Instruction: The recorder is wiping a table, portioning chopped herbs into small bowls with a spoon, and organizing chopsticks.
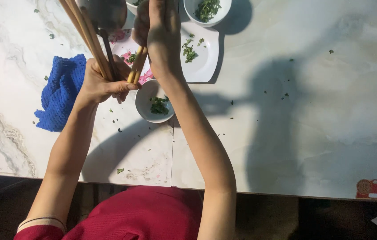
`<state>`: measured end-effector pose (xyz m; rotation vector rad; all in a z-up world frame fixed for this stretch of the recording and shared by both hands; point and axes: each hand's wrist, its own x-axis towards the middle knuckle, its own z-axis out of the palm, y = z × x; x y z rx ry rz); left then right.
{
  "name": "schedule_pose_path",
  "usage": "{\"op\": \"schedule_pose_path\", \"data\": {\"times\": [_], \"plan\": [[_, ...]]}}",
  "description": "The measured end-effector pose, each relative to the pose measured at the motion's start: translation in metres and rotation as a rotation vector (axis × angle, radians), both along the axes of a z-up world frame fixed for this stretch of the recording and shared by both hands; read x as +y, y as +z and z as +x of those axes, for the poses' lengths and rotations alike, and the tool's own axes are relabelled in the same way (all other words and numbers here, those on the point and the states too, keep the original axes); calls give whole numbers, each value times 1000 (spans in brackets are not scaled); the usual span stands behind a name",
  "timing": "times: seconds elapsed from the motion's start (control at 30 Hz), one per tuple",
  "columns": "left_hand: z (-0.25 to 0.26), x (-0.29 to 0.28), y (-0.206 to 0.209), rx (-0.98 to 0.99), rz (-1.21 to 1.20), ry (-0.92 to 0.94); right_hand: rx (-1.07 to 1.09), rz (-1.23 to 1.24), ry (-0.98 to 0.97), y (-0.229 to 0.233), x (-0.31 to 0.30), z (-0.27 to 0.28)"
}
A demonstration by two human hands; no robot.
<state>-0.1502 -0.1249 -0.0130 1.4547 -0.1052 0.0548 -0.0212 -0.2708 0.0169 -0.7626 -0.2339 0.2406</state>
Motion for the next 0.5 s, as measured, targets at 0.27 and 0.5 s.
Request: {"op": "schedule_pose_path", "data": {"times": [0.27,0.5], "plan": [[11,-4,-10,7,5,25,-150,-183,-19,-16,-2,-37],[25,7,-2,112,-158,122,-955,-1062,-954,-22,-50,9]]}}
